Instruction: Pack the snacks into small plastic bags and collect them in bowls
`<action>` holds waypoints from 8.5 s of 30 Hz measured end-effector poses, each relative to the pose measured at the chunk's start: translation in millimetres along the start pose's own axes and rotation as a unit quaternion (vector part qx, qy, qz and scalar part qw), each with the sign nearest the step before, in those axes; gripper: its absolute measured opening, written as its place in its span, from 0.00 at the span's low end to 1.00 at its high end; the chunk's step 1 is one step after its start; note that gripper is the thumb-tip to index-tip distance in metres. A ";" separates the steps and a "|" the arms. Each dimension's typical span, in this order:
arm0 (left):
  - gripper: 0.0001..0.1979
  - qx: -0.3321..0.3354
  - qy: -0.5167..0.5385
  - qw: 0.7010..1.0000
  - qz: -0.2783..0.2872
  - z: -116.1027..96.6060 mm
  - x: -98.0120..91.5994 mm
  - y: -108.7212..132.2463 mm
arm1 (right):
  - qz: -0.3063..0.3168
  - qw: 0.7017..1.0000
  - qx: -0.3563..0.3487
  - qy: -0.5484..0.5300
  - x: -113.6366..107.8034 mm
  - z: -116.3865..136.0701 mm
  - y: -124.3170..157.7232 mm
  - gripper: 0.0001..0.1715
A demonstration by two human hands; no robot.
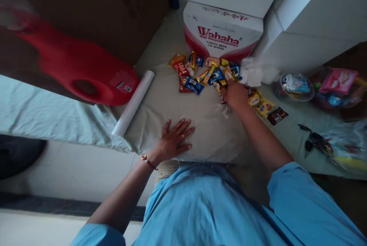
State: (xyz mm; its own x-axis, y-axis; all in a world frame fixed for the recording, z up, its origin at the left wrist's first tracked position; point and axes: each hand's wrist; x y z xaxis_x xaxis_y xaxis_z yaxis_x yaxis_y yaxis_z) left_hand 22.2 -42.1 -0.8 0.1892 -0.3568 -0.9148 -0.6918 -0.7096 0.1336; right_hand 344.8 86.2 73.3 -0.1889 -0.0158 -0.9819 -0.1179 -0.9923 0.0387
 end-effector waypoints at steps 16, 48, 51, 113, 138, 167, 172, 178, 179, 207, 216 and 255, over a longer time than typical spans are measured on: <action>0.36 0.012 -0.014 1.000 0.006 1.2 0.1 -0.6 | 0.249 0.862 -0.440 -0.030 7.6 26.4 91.8 0.22; 0.25 -0.065 -0.026 0.990 -0.119 12.4 1.9 24.7 | -0.109 0.989 -0.059 -0.079 -9.9 -132.8 48.1 0.19; 0.25 -0.070 -0.023 0.989 -0.126 10.5 1.6 24.0 | -0.049 0.996 -0.069 0.009 -5.2 -99.6 7.9 0.22; 0.11 0.062 0.121 0.984 -0.116 -9.4 -0.1 55.1 | 0.169 0.896 -0.324 -0.253 20.4 -73.0 201.0 0.15; 0.13 -0.140 0.000 0.902 -0.409 -48.8 -48.3 26.0 | 0.100 0.968 -0.228 -0.013 17.7 -0.2 41.9 0.27; 0.20 -0.068 0.236 0.950 -0.194 -66.3 -6.8 -9.4 | 0.216 0.862 -0.445 -0.110 31.6 18.1 132.2 0.21; 0.38 -0.143 0.173 0.929 -0.295 -39.4 -22.5 -22.9 | 0.195 0.868 -0.454 -0.055 33.9 23.3 133.7 0.25; 0.20 0.006 0.055 0.978 -0.203 -26.1 -31.2 -25.9 | 0.145 0.881 -0.446 -0.058 41.2 20.9 139.6 0.23; 0.19 0.016 0.045 0.977 -0.208 -24.4 -28.6 -19.4 | 0.132 0.892 -0.427 -0.073 43.3 19.7 141.7 0.23; 0.11 -0.270 0.512 0.805 -0.128 -80.8 -39.4 7.5 | 0.114 0.905 -0.372 -0.175 53.1 15.6 173.2 0.26; 0.18 -0.113 0.229 0.960 -0.119 -98.0 -25.0 -41.7 | 0.062 0.915 -0.308 -0.252 48.1 -2.8 173.7 0.22; 0.18 -0.254 0.564 0.733 -0.284 -103.5 -18.1 -17.3 | 0.080 0.978 -0.179 -0.064 35.5 89.1 165.3 0.16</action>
State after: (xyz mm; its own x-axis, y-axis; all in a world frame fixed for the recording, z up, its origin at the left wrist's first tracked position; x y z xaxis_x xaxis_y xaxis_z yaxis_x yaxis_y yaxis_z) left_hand 102.9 -86.3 52.9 0.9997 0.0116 -0.0198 0.0160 -0.9708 0.2392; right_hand 231.7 -67.4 61.4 -0.3000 -0.1823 -0.9364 0.2681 -0.9581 0.1006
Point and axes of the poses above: each hand's wrist, its own y-axis away from the middle knuckle, its own x-axis out of the palm, z = x × y, and after that the axes turned 4 degrees about z, right-handed
